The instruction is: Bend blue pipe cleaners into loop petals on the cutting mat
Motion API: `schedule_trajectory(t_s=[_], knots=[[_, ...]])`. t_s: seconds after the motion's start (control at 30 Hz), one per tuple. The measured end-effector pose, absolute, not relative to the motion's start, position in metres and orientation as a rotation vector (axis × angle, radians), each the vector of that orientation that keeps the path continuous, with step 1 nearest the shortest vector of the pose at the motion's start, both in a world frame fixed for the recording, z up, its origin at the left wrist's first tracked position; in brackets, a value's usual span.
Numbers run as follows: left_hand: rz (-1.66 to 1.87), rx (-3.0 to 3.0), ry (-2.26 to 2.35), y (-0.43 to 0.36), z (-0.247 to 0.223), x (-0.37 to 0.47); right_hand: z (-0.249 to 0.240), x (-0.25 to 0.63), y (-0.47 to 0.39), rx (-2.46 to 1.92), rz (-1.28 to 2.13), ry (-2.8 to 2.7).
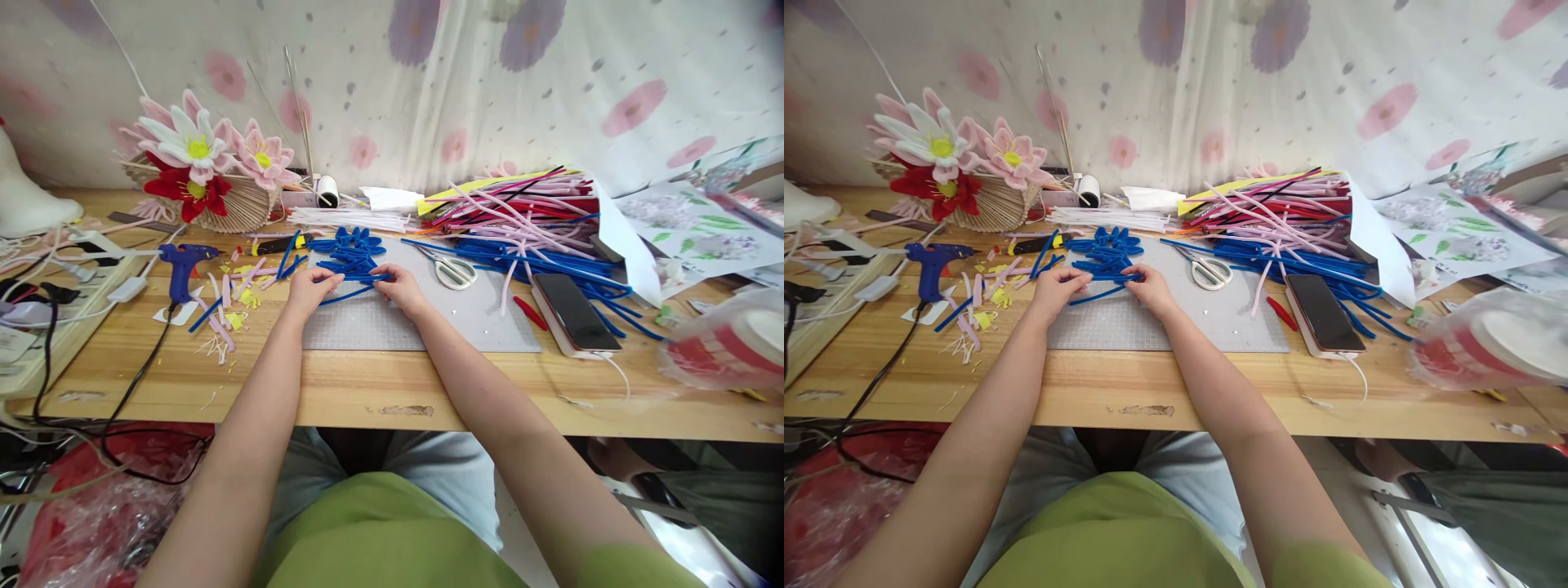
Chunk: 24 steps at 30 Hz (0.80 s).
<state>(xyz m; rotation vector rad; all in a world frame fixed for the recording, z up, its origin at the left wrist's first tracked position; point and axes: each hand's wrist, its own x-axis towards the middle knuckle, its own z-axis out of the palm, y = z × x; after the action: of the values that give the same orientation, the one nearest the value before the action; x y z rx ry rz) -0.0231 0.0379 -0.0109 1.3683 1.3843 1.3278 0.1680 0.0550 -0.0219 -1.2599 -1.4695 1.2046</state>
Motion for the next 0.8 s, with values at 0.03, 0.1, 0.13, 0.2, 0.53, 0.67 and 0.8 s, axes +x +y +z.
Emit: schedule_trajectory(t_s=[0.03,0.1,0.13,0.2,0.53,0.67,0.8], knots=[[1.336,1.361,1.356,0.037,-0.009,-0.023,-0.023,0.168,0.055,-1.298,1.164,-1.489],[1.348,1.27,1.281,0.035,-0.006,-0.021,-0.026,0.167,0.056,-1.349,1.086,-1.515],[1.355,1.207,1.235,0.033,-0.004,-0.019,-0.027,0.166,0.057,-1.361,1.055,-1.521],[1.364,1.099,1.13,0.03,0.001,-0.017,-0.028,0.165,0.057,-1.361,1.037,-1.514],[1.239,1.299,1.118,0.025,-0.007,0.004,-0.022,0.15,0.047,-1.243,1.158,-1.523],[1.168,1.438,1.376,0.029,-0.015,0.004,-0.021,0.149,0.044,-1.219,0.994,-1.746],[1.258,1.42,1.484,0.034,-0.015,-0.003,-0.014,0.168,0.05,-1.249,0.806,-1.766]])
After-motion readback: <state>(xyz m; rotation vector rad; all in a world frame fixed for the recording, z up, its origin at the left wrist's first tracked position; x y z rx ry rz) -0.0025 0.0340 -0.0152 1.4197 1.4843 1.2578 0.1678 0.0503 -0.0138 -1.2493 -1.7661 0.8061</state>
